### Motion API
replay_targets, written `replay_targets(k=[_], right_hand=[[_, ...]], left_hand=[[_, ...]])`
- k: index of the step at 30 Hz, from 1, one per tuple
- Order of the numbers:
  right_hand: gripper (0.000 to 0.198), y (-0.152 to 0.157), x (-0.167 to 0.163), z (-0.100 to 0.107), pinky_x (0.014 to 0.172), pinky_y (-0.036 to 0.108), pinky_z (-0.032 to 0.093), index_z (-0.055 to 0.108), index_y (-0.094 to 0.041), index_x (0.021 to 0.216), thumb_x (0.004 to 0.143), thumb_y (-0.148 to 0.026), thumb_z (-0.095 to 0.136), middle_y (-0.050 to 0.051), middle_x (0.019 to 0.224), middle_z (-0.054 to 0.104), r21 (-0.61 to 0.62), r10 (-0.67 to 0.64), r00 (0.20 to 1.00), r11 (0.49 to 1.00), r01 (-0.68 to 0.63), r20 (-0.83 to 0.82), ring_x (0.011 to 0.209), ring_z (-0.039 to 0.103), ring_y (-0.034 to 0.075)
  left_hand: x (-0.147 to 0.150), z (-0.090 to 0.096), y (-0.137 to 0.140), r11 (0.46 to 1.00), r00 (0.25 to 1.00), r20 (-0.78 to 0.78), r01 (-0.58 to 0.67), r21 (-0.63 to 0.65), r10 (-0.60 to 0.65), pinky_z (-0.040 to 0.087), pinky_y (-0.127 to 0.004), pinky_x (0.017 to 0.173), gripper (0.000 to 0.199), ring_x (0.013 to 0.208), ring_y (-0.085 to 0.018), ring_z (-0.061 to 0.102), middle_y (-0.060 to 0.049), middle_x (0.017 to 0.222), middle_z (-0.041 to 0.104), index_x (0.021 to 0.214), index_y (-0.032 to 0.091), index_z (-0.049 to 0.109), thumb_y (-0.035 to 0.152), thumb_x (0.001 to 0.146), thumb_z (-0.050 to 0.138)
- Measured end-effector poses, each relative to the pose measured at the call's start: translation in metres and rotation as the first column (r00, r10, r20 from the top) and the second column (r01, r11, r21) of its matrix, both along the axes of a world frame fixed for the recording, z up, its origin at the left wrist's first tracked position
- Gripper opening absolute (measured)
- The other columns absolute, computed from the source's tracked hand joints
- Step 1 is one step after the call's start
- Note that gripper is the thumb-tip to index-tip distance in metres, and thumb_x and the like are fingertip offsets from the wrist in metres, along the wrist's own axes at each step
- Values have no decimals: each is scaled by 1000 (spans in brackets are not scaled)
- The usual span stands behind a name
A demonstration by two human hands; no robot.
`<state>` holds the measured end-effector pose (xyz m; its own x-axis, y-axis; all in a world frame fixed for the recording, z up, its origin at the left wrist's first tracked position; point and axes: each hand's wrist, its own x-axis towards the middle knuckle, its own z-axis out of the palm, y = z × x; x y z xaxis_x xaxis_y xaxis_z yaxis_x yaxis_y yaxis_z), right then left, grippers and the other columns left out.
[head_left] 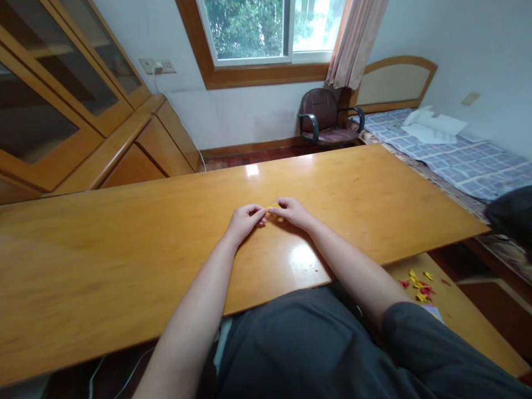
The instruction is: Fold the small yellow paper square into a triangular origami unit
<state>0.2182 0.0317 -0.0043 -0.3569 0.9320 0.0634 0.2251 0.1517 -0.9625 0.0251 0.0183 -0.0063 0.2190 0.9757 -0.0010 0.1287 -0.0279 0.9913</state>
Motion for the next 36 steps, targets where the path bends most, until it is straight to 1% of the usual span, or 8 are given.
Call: replay_targets(k=[6,11,18,23,29,32,36], right_hand=[[36,-1,0,0,54,21,42,64,-12,78,74,-48,69,1,66,62,-66,25,998,997,-29,-56,59,54,11],[36,-1,0,2,53,21,42,64,-12,78,73,-48,69,1,67,63,-86,24,997,996,-30,-67,59,55,11],[34,-2,-1,5,53,21,39,63,-13,77,73,-47,68,0,65,61,-81,-16,997,997,10,-81,56,51,10],[36,0,-1,3,52,22,38,62,-13,77,72,-47,69,-1,65,59,-114,-33,994,993,21,-107,56,51,10],[36,0,1,3,54,22,39,62,-13,76,71,-48,69,0,65,60,-106,-53,994,994,42,-98,58,51,11],[36,0,1,3,54,22,39,63,-13,77,71,-48,69,0,67,61,-103,-48,994,994,38,-94,59,52,11],[37,-1,1,2,53,21,40,65,-13,78,73,-49,68,0,68,62,-83,-34,996,996,27,-81,60,53,11]], left_hand=[[0,3,-1,1000,1000,-27,-5,-11,5,52,-25,54,35,53,-12,61,-5,64,69,74,12,68,47,71,73],[2,1,-2,999,997,-70,-37,21,38,51,-24,52,33,51,-12,61,-5,64,68,74,13,66,45,73,71],[1,-3,1,1000,999,18,-26,0,26,55,-27,61,34,58,-14,65,-5,67,69,81,12,67,45,74,70],[-3,-3,3,999,997,61,-38,7,38,55,-27,59,34,59,-14,65,-5,68,69,78,13,65,45,74,71],[-2,-2,2,997,992,109,-70,24,67,55,-27,58,32,62,-14,65,-6,73,69,79,13,64,44,76,68],[-1,-3,2,998,994,91,-62,28,60,55,-28,60,32,63,-15,65,-6,74,69,79,13,64,44,77,67],[-1,-2,0,997,999,17,-44,62,43,54,-26,63,30,62,-14,65,-4,72,69,80,14,65,44,76,69]])
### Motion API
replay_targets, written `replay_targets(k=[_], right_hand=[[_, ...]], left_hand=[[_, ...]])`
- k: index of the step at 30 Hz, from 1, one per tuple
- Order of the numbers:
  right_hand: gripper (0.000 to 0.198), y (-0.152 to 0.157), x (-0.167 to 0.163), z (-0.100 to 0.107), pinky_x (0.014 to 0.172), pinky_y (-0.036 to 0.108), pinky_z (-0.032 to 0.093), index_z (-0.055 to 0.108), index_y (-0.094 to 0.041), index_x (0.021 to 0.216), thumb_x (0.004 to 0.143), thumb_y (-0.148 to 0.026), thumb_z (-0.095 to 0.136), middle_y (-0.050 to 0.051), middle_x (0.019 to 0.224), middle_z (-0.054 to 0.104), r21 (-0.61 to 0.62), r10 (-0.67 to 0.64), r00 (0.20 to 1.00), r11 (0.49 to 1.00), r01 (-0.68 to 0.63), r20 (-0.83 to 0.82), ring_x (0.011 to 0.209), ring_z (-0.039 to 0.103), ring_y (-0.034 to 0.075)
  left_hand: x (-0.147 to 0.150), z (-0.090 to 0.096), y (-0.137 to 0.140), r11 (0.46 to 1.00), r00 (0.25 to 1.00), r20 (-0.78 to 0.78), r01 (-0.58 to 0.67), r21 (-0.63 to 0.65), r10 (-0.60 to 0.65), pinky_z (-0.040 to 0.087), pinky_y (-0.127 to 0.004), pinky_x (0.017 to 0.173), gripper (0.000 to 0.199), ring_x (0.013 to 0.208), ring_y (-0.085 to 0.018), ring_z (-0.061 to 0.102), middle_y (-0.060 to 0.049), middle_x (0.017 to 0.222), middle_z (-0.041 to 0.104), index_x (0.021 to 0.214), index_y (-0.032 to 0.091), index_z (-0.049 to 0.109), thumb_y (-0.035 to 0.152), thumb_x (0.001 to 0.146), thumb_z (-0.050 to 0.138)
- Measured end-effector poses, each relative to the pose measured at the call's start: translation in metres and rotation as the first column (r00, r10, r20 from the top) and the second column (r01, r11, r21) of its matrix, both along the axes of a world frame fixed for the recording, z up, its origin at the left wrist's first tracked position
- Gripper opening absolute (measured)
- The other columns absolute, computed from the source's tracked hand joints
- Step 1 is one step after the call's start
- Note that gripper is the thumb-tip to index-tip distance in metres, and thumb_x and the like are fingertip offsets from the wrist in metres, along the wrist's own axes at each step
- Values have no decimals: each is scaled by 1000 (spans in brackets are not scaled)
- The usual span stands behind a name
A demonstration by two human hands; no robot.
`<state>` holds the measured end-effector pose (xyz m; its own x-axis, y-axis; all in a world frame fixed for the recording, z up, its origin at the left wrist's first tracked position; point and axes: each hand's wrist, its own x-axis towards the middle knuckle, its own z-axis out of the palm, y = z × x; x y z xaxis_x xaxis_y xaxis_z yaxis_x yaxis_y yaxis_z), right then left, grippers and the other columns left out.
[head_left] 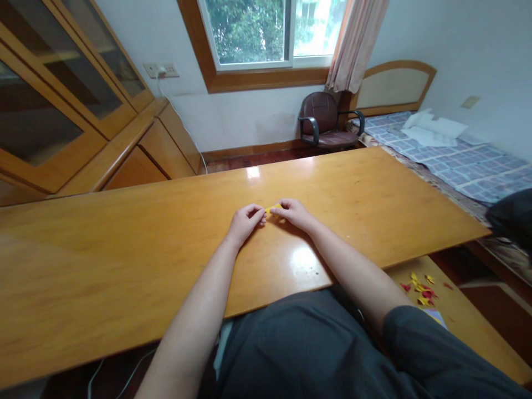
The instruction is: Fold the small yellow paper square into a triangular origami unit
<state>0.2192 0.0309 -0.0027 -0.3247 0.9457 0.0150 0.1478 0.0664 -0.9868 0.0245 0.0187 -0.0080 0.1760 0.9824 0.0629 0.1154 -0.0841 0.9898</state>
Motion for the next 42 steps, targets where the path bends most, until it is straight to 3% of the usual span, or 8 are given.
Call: replay_targets(k=[12,19,24,32,37,42], right_hand=[[38,0,0,-2,56,21,41,68,-13,86,77,-49,65,2,74,65,61,66,994,996,-72,86,63,54,12],[36,2,0,-4,55,21,37,68,-12,86,78,-47,63,0,72,62,66,83,990,994,-91,115,62,52,11],[38,1,1,-3,55,21,37,67,-12,85,78,-49,62,0,71,62,66,88,992,993,-94,89,61,50,11],[40,-4,-1,3,55,21,36,65,-13,79,81,-52,60,1,68,61,99,81,989,991,-93,122,60,50,11],[38,-2,-1,-1,57,21,38,65,-14,78,83,-51,58,1,69,63,146,78,982,984,-103,173,62,52,12],[35,-1,-1,-1,58,22,38,64,-13,77,84,-48,58,1,69,63,159,82,977,981,-114,197,62,52,12]], left_hand=[[-2,-4,0,998,991,-137,21,63,-13,50,-24,63,31,64,-15,65,-5,74,71,83,15,70,46,76,69],[0,2,-1,999,995,-94,-40,35,43,51,-24,61,32,62,-14,63,-4,69,70,82,15,69,45,74,71],[-1,1,-1,1000,999,-46,-11,0,11,52,-25,64,33,62,-14,63,-3,70,69,84,15,68,46,73,72],[-3,0,1,998,989,-147,34,47,-27,47,-23,61,28,62,-14,62,-3,70,69,79,16,69,42,73,71],[-1,2,-1,1000,988,-151,20,4,-19,46,-22,58,29,57,-13,61,-3,65,68,73,15,68,43,71,73],[0,4,-1,994,998,-45,35,-99,-40,48,-24,56,31,55,-13,61,-4,63,67,71,14,67,44,67,76]])
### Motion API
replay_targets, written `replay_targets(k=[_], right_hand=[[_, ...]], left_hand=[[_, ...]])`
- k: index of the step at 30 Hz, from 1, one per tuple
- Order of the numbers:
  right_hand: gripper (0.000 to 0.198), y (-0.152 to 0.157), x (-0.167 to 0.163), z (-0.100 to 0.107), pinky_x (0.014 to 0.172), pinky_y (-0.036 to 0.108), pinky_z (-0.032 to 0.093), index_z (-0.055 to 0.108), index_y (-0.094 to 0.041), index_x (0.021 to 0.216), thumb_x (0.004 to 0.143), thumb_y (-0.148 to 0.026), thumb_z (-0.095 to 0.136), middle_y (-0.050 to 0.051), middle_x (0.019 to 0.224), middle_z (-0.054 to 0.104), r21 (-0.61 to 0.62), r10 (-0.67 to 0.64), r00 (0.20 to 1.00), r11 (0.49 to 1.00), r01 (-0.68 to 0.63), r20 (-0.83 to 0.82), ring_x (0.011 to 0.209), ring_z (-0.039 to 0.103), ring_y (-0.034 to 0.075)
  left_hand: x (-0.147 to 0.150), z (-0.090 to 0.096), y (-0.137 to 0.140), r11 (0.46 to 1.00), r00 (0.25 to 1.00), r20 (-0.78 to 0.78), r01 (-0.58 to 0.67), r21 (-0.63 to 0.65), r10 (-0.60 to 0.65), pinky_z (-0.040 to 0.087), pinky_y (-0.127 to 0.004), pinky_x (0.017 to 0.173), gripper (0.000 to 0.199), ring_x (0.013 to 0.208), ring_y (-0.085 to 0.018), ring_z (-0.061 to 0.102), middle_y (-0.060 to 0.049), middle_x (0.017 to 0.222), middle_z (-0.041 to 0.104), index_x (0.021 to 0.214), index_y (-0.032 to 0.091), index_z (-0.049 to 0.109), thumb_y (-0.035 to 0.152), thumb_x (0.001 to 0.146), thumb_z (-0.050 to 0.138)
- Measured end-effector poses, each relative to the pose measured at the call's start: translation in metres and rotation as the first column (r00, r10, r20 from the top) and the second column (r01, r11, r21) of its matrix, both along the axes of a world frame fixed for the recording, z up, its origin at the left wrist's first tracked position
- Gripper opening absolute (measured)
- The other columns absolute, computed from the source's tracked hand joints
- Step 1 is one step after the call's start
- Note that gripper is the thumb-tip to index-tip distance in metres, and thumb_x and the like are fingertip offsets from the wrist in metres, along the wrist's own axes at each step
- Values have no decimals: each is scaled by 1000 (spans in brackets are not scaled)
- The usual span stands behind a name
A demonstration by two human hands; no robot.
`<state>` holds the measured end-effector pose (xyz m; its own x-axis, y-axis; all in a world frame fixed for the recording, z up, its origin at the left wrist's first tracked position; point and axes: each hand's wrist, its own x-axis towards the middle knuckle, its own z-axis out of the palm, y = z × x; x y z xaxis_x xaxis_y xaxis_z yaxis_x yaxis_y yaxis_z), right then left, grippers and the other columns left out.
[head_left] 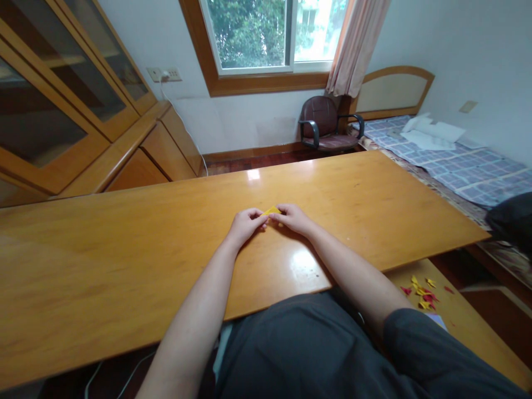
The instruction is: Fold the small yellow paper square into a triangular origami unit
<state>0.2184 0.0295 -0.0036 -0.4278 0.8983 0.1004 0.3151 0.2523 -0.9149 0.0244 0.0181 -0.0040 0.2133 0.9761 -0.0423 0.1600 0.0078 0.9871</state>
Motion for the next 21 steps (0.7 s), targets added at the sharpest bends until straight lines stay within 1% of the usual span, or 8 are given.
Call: replay_targets(k=[4,8,11,18,21], right_hand=[[35,0,0,0,57,21,36,64,-13,76,83,-47,58,1,68,62,-1,15,1000,1000,-15,6,62,51,12],[37,2,0,-1,57,22,36,63,-13,75,83,-49,57,1,68,61,9,20,1000,1000,-20,-3,61,50,11],[37,2,0,0,57,22,36,62,-14,74,83,-50,57,0,66,59,10,10,1000,1000,-10,-2,62,49,12],[37,2,1,0,54,22,34,61,-14,76,83,-49,56,-1,66,57,-28,-11,1000,1000,10,-28,59,49,11],[36,3,2,-1,54,22,33,60,-14,74,82,-49,57,-2,65,55,-29,-32,999,999,31,-35,59,48,11]], left_hand=[[0,2,0,995,996,91,6,-104,4,50,-25,55,35,53,-13,61,-5,63,68,69,13,65,44,61,80],[0,3,1,989,991,132,11,-147,9,51,-26,55,37,52,-13,62,-6,65,69,70,12,66,45,59,80],[0,3,1,991,990,137,-5,-133,23,51,-26,53,35,52,-13,62,-6,65,69,71,12,66,43,60,79],[-1,3,1,991,984,148,-88,-98,102,50,-24,51,32,50,-12,60,-4,63,67,71,13,63,41,62,77],[-4,2,2,991,978,163,-123,-58,131,49,-23,50,30,52,-11,58,-2,63,66,71,14,63,40,64,75]])
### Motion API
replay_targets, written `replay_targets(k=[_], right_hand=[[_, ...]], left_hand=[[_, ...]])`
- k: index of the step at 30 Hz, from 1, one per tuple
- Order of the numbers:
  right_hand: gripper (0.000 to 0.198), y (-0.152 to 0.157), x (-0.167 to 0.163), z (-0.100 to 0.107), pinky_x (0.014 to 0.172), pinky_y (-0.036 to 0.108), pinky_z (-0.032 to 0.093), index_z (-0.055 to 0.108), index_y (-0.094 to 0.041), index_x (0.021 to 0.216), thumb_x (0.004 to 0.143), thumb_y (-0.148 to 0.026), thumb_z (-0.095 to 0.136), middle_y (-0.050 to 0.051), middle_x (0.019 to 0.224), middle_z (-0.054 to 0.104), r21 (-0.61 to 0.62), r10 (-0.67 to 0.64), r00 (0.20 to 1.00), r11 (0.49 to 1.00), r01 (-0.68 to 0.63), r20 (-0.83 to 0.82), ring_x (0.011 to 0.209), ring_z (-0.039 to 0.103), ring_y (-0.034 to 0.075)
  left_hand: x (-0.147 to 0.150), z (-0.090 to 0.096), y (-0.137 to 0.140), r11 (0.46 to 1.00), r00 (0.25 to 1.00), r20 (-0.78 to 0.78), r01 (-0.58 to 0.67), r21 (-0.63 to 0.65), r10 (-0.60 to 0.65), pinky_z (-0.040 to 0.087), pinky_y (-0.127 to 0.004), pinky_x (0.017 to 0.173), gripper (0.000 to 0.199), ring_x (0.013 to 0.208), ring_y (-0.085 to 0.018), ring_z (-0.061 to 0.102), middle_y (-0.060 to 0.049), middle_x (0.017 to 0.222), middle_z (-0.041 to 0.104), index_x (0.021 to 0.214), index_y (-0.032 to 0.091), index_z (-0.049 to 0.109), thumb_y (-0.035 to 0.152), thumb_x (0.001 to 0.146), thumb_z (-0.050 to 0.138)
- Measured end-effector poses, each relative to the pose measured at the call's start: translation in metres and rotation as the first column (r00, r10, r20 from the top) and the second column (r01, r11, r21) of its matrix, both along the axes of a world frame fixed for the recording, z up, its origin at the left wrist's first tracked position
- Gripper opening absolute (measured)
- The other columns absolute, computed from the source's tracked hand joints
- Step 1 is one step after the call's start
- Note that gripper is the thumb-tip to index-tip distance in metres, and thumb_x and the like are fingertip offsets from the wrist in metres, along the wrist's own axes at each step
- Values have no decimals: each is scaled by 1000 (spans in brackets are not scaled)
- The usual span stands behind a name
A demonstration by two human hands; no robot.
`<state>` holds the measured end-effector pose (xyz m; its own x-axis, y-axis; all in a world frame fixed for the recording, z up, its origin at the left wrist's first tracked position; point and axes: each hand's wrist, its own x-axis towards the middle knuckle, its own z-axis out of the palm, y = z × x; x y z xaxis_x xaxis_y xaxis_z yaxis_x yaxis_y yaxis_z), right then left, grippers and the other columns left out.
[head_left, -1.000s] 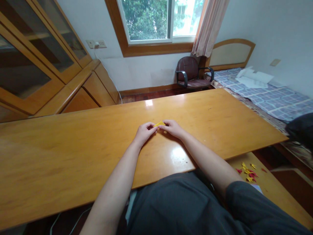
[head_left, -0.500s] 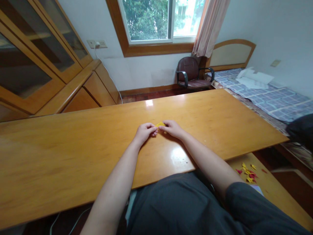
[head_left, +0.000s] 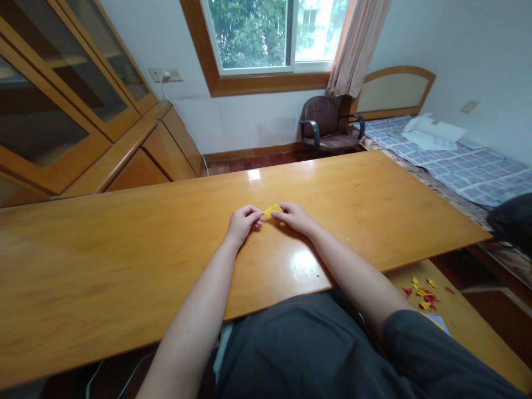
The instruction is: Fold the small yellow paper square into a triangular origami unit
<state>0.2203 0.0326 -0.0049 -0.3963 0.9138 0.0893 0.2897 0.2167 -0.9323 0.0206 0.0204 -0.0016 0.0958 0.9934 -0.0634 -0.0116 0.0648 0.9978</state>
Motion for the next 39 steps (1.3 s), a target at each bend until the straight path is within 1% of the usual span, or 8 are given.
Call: replay_targets(k=[4,8,13,16,22,25,31,39], right_hand=[[35,1,0,-2,53,22,33,59,-14,73,81,-49,58,-2,64,53,-20,-31,999,999,31,-15,58,46,10],[35,0,0,0,54,22,33,60,-14,73,82,-47,57,-2,64,55,-2,3,1000,1000,-3,-9,59,48,11],[35,-5,-2,6,54,21,34,63,-13,75,83,-46,57,0,66,60,-15,30,998,999,-29,50,58,50,11],[35,-6,-3,8,53,21,32,64,-12,71,83,-44,57,-1,62,57,40,47,990,998,-52,130,56,48,10],[34,-6,-4,8,54,22,29,63,-13,67,84,-42,57,-2,59,54,102,38,979,993,-59,199,56,46,10],[34,-6,-4,8,54,21,31,64,-12,69,84,-42,57,-1,61,56,85,41,985,995,-56,169,58,48,10],[33,-5,-4,3,54,20,37,66,-12,83,83,-44,59,2,70,65,-27,31,999,999,-30,26,59,54,11],[33,-3,-4,2,53,20,37,67,-12,84,84,-43,57,2,69,64,15,-9,999,1000,9,32,58,54,11]], left_hand=[[-3,-3,3,995,997,-2,-71,65,71,47,-21,51,28,53,-10,57,0,62,64,72,15,60,39,66,73],[-3,-6,5,987,995,-33,-87,133,92,48,-22,55,26,56,-11,58,0,65,63,75,16,60,40,71,70],[0,-8,4,948,961,-273,52,313,38,49,-25,66,25,72,-15,62,-4,80,69,86,17,70,40,79,65],[2,-10,4,919,926,-377,122,374,30,49,-26,71,21,80,-16,64,-5,87,70,83,17,72,37,79,66],[2,-10,3,913,906,-421,143,381,34,49,-27,72,20,76,-17,64,-5,82,71,80,17,72,36,80,65],[2,-8,3,920,909,-415,119,374,51,49,-28,72,21,75,-17,64,-5,81,72,79,17,72,37,79,66],[2,-10,5,943,929,-365,68,324,58,49,-28,72,25,75,-18,64,-5,81,72,81,16,72,40,77,67],[-2,-19,8,960,960,-279,73,271,6,50,-27,73,30,75,-16,65,-5,86,72,94,17,71,41,75,71]])
